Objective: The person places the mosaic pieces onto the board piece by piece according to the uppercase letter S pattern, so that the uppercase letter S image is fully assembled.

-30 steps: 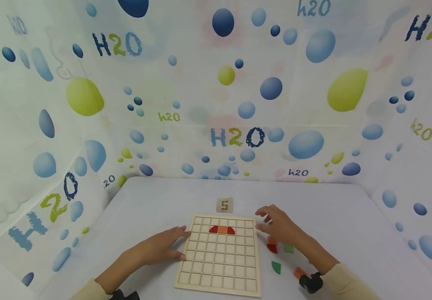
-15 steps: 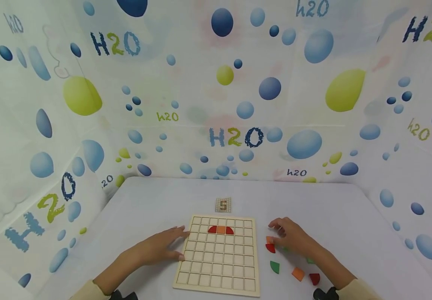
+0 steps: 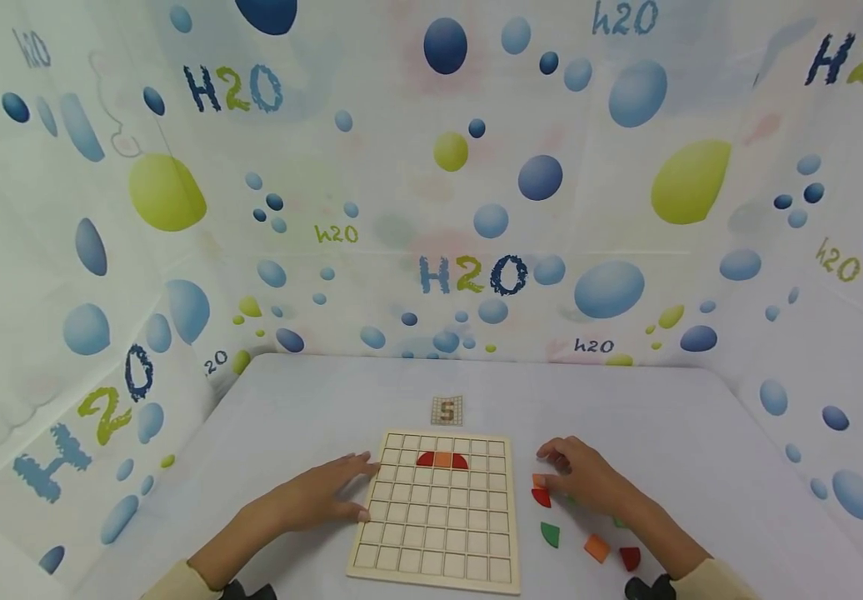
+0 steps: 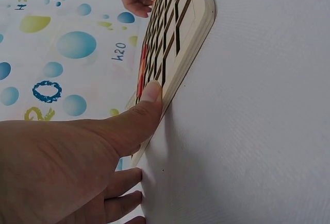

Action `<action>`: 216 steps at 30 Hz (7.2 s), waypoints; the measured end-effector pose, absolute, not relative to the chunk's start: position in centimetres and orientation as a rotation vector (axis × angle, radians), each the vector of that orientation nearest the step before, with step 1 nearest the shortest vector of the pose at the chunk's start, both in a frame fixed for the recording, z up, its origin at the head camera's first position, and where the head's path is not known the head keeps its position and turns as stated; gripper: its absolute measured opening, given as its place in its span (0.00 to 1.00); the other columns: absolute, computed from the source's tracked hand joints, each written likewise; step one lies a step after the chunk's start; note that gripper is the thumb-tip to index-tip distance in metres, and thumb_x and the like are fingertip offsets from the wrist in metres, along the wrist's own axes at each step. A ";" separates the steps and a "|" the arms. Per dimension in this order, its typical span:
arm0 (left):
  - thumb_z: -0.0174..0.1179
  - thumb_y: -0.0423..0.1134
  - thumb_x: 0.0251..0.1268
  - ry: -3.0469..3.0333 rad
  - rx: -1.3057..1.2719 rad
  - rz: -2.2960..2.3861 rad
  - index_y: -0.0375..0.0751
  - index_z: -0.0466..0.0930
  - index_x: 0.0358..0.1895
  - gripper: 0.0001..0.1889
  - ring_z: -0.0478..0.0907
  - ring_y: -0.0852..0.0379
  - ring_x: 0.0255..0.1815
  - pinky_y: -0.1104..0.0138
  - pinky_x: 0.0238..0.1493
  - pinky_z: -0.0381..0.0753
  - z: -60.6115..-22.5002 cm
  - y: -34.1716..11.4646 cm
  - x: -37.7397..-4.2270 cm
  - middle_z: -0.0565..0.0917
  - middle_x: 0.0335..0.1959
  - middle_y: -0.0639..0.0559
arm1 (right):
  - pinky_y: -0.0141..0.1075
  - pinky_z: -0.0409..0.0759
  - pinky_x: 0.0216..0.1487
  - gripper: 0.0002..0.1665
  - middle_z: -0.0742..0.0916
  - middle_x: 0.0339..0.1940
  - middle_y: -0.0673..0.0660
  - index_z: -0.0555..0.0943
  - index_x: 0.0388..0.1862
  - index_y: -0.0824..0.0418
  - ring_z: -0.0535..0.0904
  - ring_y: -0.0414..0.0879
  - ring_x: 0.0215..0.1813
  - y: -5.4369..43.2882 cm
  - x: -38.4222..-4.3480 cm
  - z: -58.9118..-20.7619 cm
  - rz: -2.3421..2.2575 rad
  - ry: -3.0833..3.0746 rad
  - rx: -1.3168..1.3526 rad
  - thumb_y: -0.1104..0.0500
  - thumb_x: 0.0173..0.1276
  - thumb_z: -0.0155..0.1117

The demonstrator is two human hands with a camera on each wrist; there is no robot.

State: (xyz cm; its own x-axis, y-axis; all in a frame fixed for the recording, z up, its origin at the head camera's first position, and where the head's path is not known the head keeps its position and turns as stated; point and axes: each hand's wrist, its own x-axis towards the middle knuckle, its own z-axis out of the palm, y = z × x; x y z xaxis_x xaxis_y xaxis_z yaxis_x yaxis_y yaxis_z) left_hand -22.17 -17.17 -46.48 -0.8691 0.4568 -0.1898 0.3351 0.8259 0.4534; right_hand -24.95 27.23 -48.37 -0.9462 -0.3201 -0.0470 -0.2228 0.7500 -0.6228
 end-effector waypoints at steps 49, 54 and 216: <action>0.73 0.60 0.61 2.715 0.551 0.570 0.49 0.72 0.78 0.43 0.61 0.39 0.84 0.41 0.80 0.65 -46.0 -16.9 -22.0 0.67 0.82 0.42 | 0.38 0.87 0.56 0.14 0.85 0.47 0.48 0.85 0.54 0.58 0.82 0.42 0.50 25.1 -25.5 -47.9 -0.998 2.804 -0.550 0.56 0.73 0.73; 0.73 0.59 0.62 2.708 0.554 0.584 0.49 0.72 0.78 0.42 0.61 0.39 0.84 0.41 0.80 0.64 -46.0 -16.9 -22.1 0.66 0.82 0.42 | 0.47 0.86 0.61 0.14 0.85 0.48 0.49 0.85 0.55 0.58 0.82 0.45 0.54 23.0 -25.7 -47.2 -1.002 2.811 -0.505 0.58 0.73 0.72; 0.71 0.64 0.62 2.716 0.598 0.561 0.50 0.71 0.78 0.44 0.61 0.39 0.84 0.40 0.80 0.64 -46.8 -17.3 -22.4 0.65 0.83 0.42 | 0.35 0.86 0.54 0.13 0.83 0.46 0.43 0.83 0.53 0.55 0.80 0.38 0.50 24.4 -22.9 -47.2 -0.907 2.778 -0.807 0.56 0.73 0.73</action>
